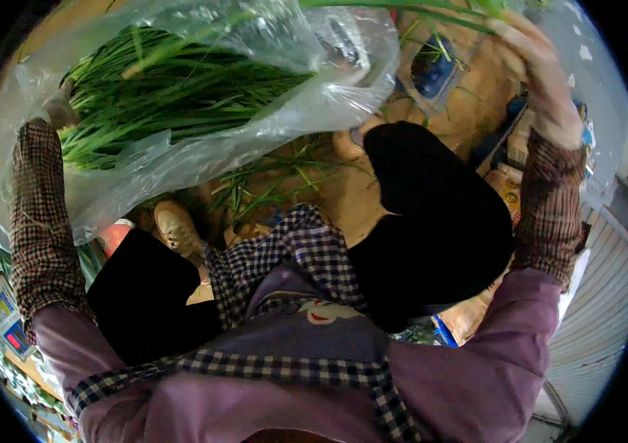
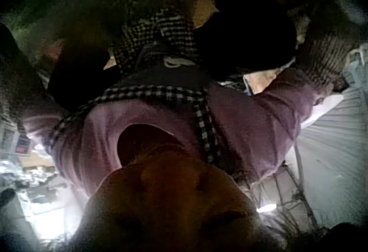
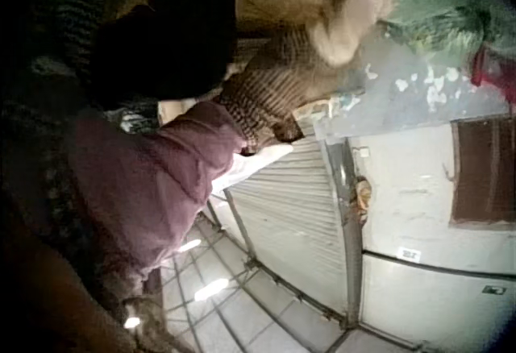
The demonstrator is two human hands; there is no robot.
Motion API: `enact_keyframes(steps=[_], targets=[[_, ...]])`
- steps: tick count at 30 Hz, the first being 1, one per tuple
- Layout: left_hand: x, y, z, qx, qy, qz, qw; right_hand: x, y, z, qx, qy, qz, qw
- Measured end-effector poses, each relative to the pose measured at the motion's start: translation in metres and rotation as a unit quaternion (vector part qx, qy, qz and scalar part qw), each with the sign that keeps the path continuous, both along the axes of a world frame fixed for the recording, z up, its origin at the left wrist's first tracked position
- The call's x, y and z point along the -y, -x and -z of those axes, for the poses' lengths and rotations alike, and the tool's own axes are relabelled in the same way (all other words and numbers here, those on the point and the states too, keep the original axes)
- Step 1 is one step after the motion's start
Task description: The person sits on the floor and repeatedly gathers green onions from a large plastic bag, aligns them into bundles, weighs them on a digital scale, and places them into smaller plastic bags. The person also handles other leafy vegetables and plastic bags during the process.
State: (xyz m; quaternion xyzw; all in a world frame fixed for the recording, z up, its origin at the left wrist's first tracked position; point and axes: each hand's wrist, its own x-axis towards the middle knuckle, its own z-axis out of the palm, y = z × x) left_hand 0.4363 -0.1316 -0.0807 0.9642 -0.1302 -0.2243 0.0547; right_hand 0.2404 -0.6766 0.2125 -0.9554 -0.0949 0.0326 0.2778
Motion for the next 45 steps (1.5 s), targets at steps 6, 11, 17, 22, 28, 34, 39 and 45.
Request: enact_keyframes(steps=[6, 11, 17, 22, 28, 34, 39, 45], targets=[[-0.051, -0.002, 0.024, -0.036, -0.04, -0.003, 0.999, 0.012, 0.123, -0.06, 0.207, -0.383, 0.303, 0.848], [-0.204, -0.006, 0.044, -0.084, -0.02, -0.076, 0.993, -0.023, 0.202, 0.059, 0.257, -0.317, 0.462, 0.787], [-0.045, 0.039, -0.037, -0.163, 0.057, -0.136, 0.976, -0.142, 0.303, 0.26, -0.394, 0.028, 0.148, 0.907], [0.0, 0.063, -0.085, -0.163, 0.078, -0.245, 0.953, -0.099, 0.286, 0.208, -0.496, -0.321, 0.323, 0.739], [-0.041, 0.054, -0.067, -0.25, 0.236, -0.177, 0.922, -0.062, 0.29, 0.155, -0.123, -0.823, 0.43, 0.351], [0.035, 0.034, -0.137, -0.051, -0.083, 0.071, 0.993, -0.05, 0.184, 0.003, 0.05, -0.903, 0.166, 0.393], [0.067, 0.086, -0.21, -0.092, 0.032, -0.052, 0.994, -0.204, 0.104, 0.011, -0.248, -0.855, 0.169, 0.424], [0.136, 0.255, -0.211, 0.214, -0.192, 0.024, 0.957, -0.334, 0.085, 0.116, -0.459, -0.873, 0.13, 0.105]])
